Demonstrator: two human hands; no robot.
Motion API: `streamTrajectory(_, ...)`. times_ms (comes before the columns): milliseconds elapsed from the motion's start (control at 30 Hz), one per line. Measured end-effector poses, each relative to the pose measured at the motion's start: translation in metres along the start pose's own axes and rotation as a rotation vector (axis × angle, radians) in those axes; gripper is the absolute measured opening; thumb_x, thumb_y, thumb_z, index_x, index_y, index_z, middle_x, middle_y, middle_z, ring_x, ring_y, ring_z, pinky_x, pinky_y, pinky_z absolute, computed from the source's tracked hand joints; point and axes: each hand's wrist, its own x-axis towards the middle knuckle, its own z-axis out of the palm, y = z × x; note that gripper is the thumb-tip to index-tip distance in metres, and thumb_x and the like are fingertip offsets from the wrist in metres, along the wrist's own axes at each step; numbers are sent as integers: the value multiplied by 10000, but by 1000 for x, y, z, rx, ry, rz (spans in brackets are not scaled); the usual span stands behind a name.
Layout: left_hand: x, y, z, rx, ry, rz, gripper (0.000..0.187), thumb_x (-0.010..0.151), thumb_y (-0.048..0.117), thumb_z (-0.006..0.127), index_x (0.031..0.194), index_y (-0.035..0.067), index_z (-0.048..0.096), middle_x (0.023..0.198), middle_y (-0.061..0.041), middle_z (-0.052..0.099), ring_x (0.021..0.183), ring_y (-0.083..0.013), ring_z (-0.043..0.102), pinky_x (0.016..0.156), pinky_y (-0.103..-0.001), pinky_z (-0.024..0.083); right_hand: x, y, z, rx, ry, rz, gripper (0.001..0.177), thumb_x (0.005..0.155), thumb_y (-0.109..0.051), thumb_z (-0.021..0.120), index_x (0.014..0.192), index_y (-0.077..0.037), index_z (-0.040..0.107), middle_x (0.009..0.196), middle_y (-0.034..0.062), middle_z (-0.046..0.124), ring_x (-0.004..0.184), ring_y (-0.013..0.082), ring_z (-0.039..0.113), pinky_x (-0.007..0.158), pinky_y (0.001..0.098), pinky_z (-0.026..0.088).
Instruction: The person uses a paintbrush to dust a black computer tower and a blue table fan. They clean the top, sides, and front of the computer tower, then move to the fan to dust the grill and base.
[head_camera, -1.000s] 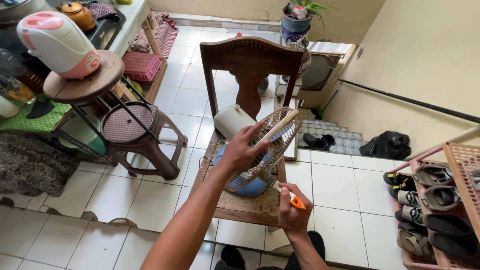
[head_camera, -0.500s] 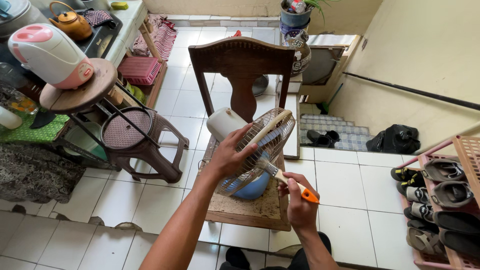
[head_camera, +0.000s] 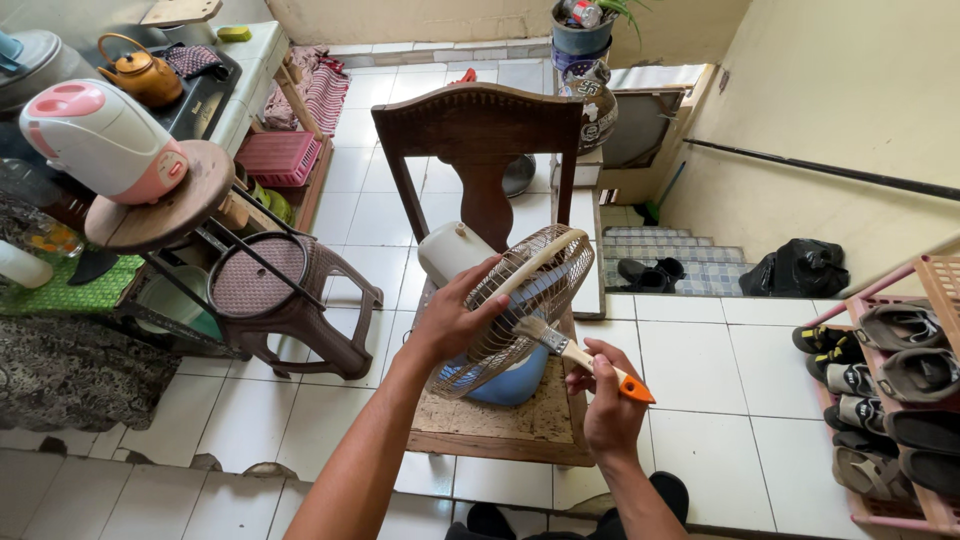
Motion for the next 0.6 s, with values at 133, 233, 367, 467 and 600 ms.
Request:
streamTrajectory(133, 7, -5, -4, -32, -22, 28, 808, 847, 714, 573, 1516, 271, 488, 1438, -170, 604, 1317, -350, 586, 1072, -504, 500, -1, 27, -4, -61, 86, 235, 400, 1023, -236, 452, 1198, 22, 702, 823, 153, 720, 705, 190, 685, 629, 321, 572)
streamTrajectory(233, 6, -5, -6, -92, -71, -51, 817, 825, 696, 598, 1525, 291, 484, 1388, -183, 634, 1238, -324, 665, 1061, -476, 541, 4, 25, -2, -80, 40, 278, 419, 1016, -278, 452, 1229, 4, 678, 848, 128, 737, 741, 162, 712, 643, 306, 596)
streamTrajectory(367, 7, -6, -10, -184, -89, -86, 799, 815, 648, 641, 1515, 298, 479, 1385, -180, 645, 1175, -321, 706, 1031, -464, 572, 11, 6, -3, 98, 70, 41, 414, 1026, -257, 435, 1240, 31, 642, 899, 109, 727, 766, 155, 713, 631, 301, 601)
streamTrajectory(467, 8, -7, -10, -121, -72, -60, 762, 847, 615, 657, 1522, 304, 488, 1404, -186, 628, 1218, -313, 664, 1042, -475, 531, 13, 7, 1, 61, 141, 88, 401, 1030, -250, 433, 1243, 16, 644, 916, 103, 719, 746, 156, 683, 603, 294, 573)
streamTrajectory(600, 9, -6, -12, -152, -80, -42, 755, 840, 605, 661, 1513, 309, 490, 1404, -183, 633, 1203, -307, 682, 1027, -462, 560, -10, 29, 6, -65, 10, 183, 383, 1018, -243, 448, 1161, 7, 701, 851, 115, 733, 712, 156, 686, 588, 278, 563)
